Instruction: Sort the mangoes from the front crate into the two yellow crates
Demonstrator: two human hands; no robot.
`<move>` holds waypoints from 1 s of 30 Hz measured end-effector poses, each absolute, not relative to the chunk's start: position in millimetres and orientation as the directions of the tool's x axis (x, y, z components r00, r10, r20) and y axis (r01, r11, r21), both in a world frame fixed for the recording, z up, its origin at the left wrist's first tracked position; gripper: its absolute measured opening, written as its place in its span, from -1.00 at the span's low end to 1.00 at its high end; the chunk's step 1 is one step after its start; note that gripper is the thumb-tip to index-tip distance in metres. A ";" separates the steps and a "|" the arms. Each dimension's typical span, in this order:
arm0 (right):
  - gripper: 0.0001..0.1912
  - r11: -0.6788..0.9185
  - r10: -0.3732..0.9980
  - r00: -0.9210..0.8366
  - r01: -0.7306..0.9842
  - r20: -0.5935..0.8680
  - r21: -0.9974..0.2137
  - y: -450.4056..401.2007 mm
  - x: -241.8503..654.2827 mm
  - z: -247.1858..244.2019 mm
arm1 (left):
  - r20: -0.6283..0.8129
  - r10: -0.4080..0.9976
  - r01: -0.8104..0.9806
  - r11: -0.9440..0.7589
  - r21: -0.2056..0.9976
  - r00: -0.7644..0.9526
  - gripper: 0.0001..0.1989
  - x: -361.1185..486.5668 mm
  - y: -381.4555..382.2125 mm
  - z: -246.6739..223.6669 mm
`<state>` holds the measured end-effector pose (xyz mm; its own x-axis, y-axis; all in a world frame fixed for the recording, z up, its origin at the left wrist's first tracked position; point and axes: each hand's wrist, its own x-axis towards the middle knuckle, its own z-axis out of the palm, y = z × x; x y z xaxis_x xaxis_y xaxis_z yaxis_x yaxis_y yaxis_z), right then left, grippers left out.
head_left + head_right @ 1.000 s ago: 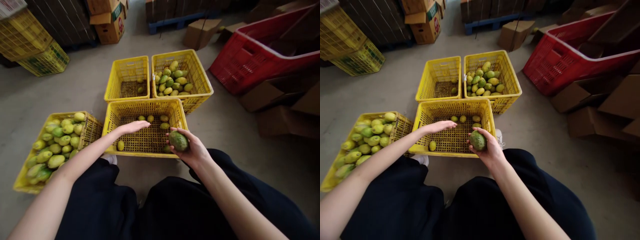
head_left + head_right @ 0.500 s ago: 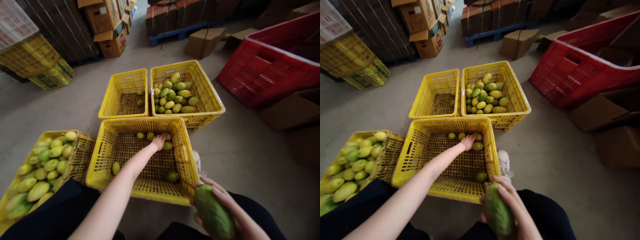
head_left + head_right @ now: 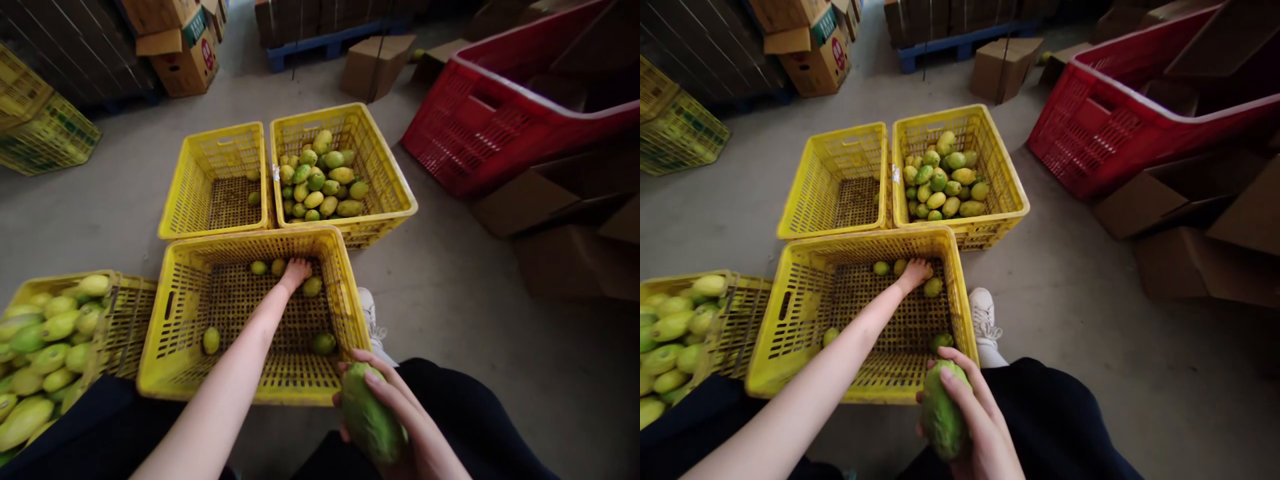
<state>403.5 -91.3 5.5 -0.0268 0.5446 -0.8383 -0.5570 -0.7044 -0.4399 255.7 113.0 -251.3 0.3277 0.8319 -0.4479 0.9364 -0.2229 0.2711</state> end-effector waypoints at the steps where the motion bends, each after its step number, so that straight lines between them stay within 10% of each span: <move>1: -0.61 -0.694 0.562 -0.032 -0.562 -0.826 -0.450 -92.3 400.0 7.8 | -0.444 0.843 0.939 -0.185 0.291 0.304 -0.55 248.1 108.3 -246.2; 10: -0.70 -0.633 0.674 -0.105 -0.592 -0.731 -0.499 -85.3 365.4 12.6 | -0.381 0.889 0.678 0.117 0.726 0.254 -0.61 163.3 41.2 -128.8; 13: -0.80 -0.603 0.711 -0.126 -0.616 -0.692 -0.507 -81.8 347.3 11.0 | -0.330 0.897 0.177 0.288 0.941 0.295 -0.57 137.0 -2.0 -70.2; 16: -0.78 -0.595 0.764 -0.230 -0.612 -0.604 -0.520 -85.2 326.5 15.5 | -0.314 0.891 -0.195 0.389 0.900 0.328 -0.48 120.2 -49.2 -23.6; 30: -0.71 -0.362 0.932 -0.249 -0.698 -0.264 -0.618 -84.5 328.1 47.7 | 0.085 0.994 0.023 -0.084 0.996 -0.073 -0.25 111.7 -114.8 20.0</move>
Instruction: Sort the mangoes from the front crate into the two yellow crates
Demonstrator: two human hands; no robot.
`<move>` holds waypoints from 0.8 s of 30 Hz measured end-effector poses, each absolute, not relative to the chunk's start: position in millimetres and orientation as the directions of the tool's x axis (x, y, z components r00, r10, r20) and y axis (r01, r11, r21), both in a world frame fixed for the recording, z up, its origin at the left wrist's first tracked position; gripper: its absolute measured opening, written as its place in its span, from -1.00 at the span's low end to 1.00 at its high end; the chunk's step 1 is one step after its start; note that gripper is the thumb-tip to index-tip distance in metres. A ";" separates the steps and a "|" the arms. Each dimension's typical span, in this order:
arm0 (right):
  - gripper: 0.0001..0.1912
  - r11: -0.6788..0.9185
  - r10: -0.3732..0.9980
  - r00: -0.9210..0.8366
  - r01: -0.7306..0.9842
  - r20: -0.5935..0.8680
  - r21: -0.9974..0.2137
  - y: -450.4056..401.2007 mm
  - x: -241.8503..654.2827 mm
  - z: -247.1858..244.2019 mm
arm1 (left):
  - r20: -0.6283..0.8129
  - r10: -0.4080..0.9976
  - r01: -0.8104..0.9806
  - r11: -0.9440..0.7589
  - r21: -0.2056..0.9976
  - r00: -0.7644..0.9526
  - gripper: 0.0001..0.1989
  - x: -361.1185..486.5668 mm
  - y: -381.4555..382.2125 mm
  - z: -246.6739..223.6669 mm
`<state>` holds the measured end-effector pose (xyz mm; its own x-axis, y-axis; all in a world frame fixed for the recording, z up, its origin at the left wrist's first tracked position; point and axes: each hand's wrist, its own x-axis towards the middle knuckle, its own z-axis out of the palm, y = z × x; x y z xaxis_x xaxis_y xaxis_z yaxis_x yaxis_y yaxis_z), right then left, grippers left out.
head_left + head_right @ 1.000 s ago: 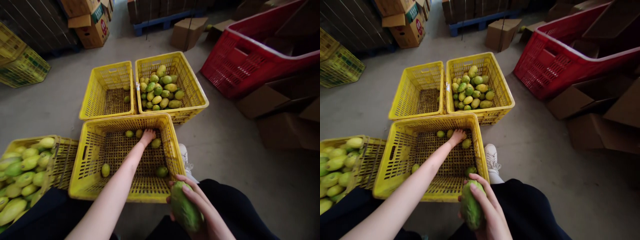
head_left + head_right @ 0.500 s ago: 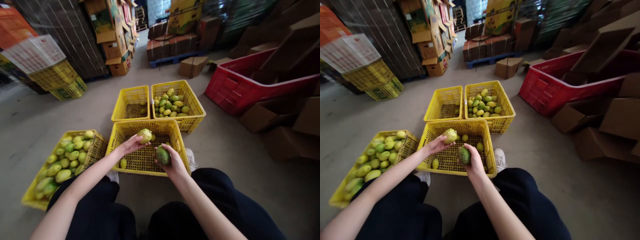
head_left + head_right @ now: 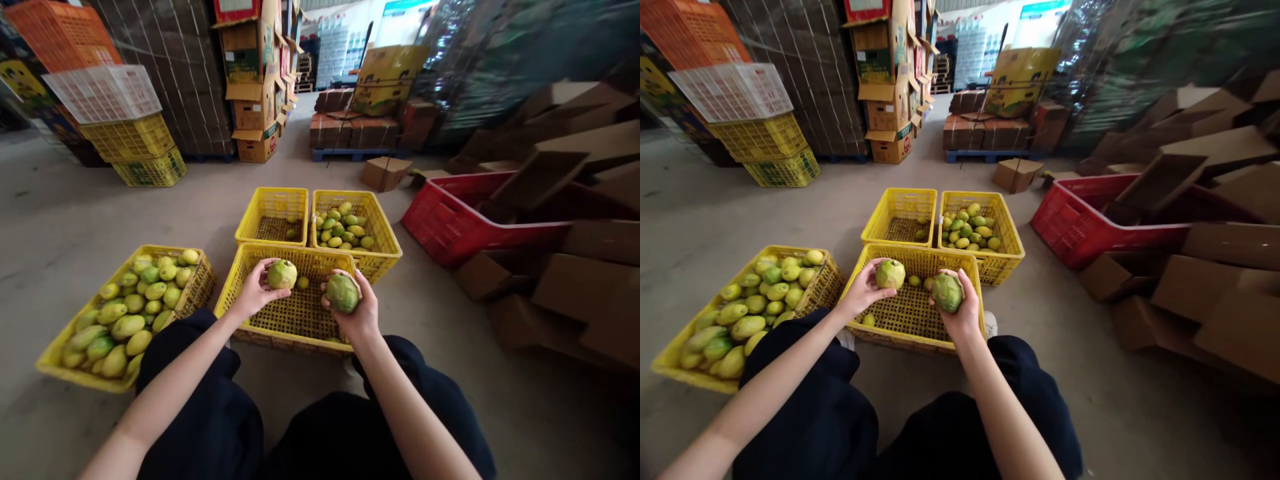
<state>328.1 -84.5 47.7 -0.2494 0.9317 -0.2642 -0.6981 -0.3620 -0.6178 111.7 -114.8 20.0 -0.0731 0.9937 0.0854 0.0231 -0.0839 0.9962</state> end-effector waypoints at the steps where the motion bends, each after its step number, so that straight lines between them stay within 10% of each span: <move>1: -0.70 -0.346 0.937 -0.235 -0.705 -0.257 -0.619 -81.8 327.6 48.1 | 0.124 0.987 0.050 -0.119 0.992 -0.100 -0.26 112.7 -116.5 20.3; 10: -0.80 -0.104 0.994 -0.049 -0.558 -0.093 -0.823 -77.2 287.6 40.1 | 0.552 0.831 0.528 -0.497 0.688 0.063 -0.35 127.1 -136.6 21.3; 24: -0.73 -0.047 0.959 -0.261 -0.533 0.111 -0.845 -81.5 278.8 40.7 | 0.414 0.902 0.358 -0.428 0.830 0.120 -0.14 113.4 -150.7 20.0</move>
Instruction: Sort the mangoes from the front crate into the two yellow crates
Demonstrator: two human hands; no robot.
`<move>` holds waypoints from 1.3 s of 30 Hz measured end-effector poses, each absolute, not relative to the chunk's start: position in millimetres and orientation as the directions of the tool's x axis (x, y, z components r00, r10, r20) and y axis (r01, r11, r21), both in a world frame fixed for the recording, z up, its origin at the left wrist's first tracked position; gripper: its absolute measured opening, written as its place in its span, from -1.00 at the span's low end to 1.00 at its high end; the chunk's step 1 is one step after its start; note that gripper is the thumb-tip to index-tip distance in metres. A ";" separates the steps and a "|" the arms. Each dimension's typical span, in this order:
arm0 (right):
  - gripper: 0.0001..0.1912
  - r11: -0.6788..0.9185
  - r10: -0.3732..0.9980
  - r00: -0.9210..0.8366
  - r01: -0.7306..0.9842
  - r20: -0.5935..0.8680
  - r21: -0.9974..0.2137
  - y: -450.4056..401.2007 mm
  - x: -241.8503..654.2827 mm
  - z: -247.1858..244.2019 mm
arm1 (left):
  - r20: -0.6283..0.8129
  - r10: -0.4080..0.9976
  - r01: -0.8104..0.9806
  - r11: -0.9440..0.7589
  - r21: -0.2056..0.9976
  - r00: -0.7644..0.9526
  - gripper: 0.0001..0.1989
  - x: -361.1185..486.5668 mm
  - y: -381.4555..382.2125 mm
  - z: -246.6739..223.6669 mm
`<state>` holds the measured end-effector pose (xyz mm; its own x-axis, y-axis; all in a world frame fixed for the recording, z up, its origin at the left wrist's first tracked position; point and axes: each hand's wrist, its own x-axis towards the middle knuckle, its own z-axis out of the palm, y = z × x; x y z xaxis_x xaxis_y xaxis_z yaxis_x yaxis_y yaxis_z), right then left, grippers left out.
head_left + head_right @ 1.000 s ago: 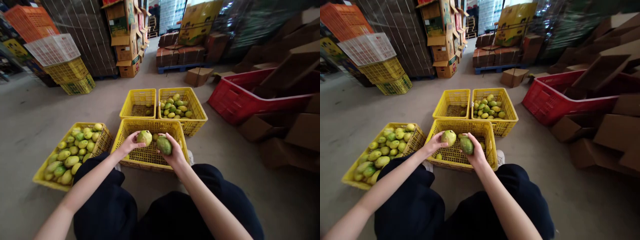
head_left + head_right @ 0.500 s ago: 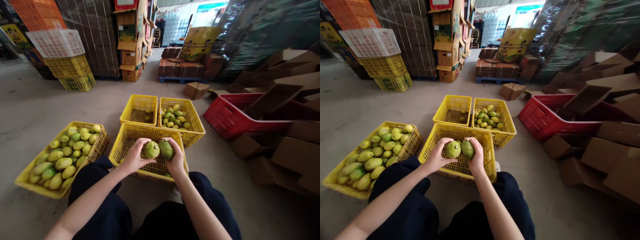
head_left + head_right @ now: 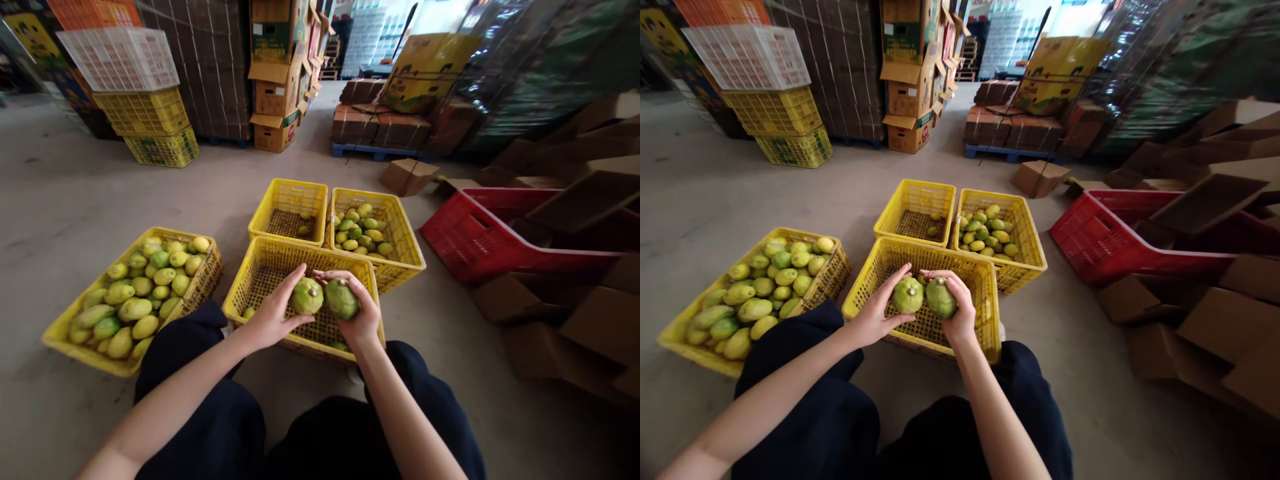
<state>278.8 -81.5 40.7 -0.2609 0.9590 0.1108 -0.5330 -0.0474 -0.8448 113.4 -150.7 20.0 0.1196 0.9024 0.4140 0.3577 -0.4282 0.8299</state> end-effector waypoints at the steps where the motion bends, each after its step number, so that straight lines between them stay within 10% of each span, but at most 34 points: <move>1: -0.71 -0.066 0.952 -0.286 -0.540 0.110 -0.839 -82.2 277.1 41.0 | 0.377 0.920 0.299 -0.392 0.870 0.110 -0.14 114.2 -151.9 20.9; 7: -0.66 -0.193 0.942 -0.336 -0.541 0.000 -0.819 -94.0 255.4 33.8 | 0.149 0.983 -0.173 -0.166 0.971 -0.109 -0.24 115.0 -145.9 29.4; 15: -0.68 -0.500 0.866 -0.385 -0.649 -0.319 -0.574 -93.5 234.8 15.1 | -0.333 0.889 -0.715 0.008 0.699 -0.316 -0.75 113.4 -124.3 40.9; 39: -0.82 -0.506 0.849 -0.282 -0.677 -0.446 -0.534 -76.7 245.7 7.1 | -0.273 0.858 -0.721 -0.151 0.676 -0.435 -0.70 145.2 -135.0 14.7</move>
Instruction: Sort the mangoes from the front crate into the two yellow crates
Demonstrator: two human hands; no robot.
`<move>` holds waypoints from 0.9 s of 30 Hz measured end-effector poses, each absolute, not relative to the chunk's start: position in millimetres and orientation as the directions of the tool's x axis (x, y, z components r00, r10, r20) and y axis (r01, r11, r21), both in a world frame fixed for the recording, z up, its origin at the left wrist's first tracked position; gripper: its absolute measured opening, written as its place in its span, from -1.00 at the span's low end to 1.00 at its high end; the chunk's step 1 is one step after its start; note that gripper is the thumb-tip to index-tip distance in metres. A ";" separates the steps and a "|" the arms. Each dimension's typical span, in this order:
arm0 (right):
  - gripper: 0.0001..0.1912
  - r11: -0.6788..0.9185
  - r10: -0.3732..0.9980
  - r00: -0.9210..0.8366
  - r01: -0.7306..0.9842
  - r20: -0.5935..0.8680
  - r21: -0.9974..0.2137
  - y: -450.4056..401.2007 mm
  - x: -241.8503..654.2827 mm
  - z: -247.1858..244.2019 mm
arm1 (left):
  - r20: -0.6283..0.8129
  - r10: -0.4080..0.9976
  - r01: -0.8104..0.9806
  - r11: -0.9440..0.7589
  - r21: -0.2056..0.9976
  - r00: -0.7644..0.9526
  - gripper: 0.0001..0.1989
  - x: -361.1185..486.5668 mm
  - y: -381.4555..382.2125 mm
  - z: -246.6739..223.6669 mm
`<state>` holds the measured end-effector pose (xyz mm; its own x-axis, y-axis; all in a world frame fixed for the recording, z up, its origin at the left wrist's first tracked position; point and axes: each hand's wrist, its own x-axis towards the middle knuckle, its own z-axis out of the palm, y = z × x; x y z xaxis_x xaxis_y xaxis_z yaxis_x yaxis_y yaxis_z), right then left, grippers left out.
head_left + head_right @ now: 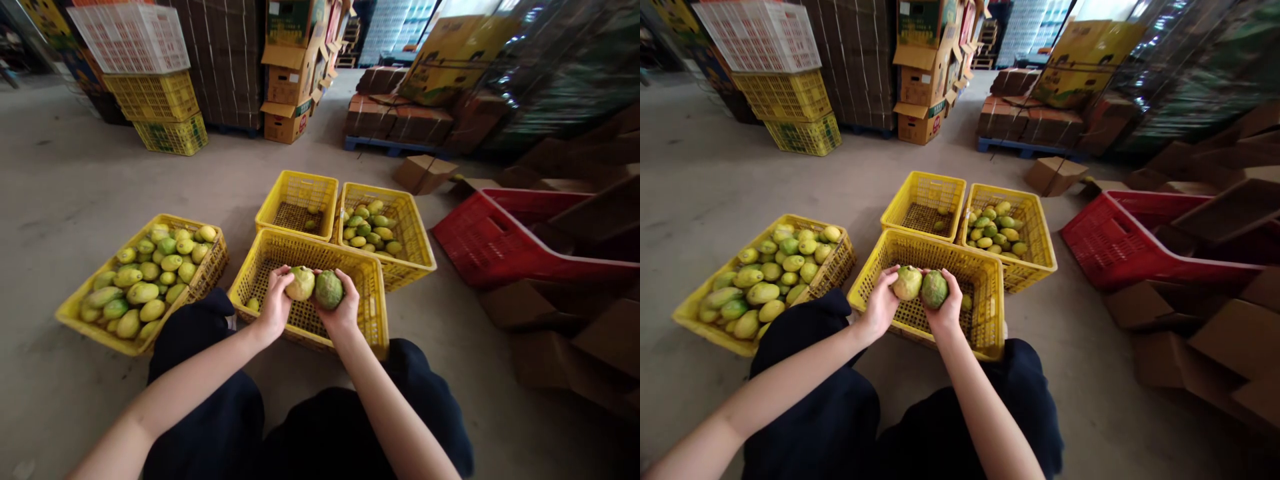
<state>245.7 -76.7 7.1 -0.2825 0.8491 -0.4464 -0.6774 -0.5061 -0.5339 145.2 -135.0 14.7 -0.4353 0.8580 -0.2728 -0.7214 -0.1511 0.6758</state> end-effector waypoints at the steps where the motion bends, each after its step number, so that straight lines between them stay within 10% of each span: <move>1: -0.83 -0.502 0.850 -0.279 -0.685 -0.446 -0.528 -77.0 244.9 6.3 | -0.254 0.858 -0.692 -0.150 0.706 -0.446 -0.64 148.0 -136.2 10.4; 8: -0.86 -0.516 0.819 -0.238 -0.703 -0.523 -0.489 -77.6 245.4 3.6 | -0.233 0.853 -0.580 -0.096 0.809 -0.467 -0.61 152.1 -138.6 10.1; 16: -0.85 -0.533 0.825 -0.316 -0.709 -0.469 -0.462 -77.7 244.4 -3.2 | -0.540 0.803 -0.840 0.096 0.534 -0.252 -0.64 138.1 -119.0 26.4; 23: -0.85 -0.539 0.823 -0.328 -0.708 -0.464 -0.456 -83.4 241.7 -3.8 | -0.347 0.770 -0.622 -0.082 0.779 -0.536 -0.76 135.7 -123.7 27.9; 27: -0.82 -0.613 0.766 -0.394 -0.686 -0.508 -0.393 -82.0 246.7 4.2 | -0.451 0.798 -0.743 0.006 0.669 -0.400 -0.77 131.4 -121.4 31.8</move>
<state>246.7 -82.0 4.2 -0.3938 0.7664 -0.5075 -0.6861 -0.6125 -0.3925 131.4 -121.4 31.8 -0.3997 0.7979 -0.4513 -0.7431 0.0061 0.6691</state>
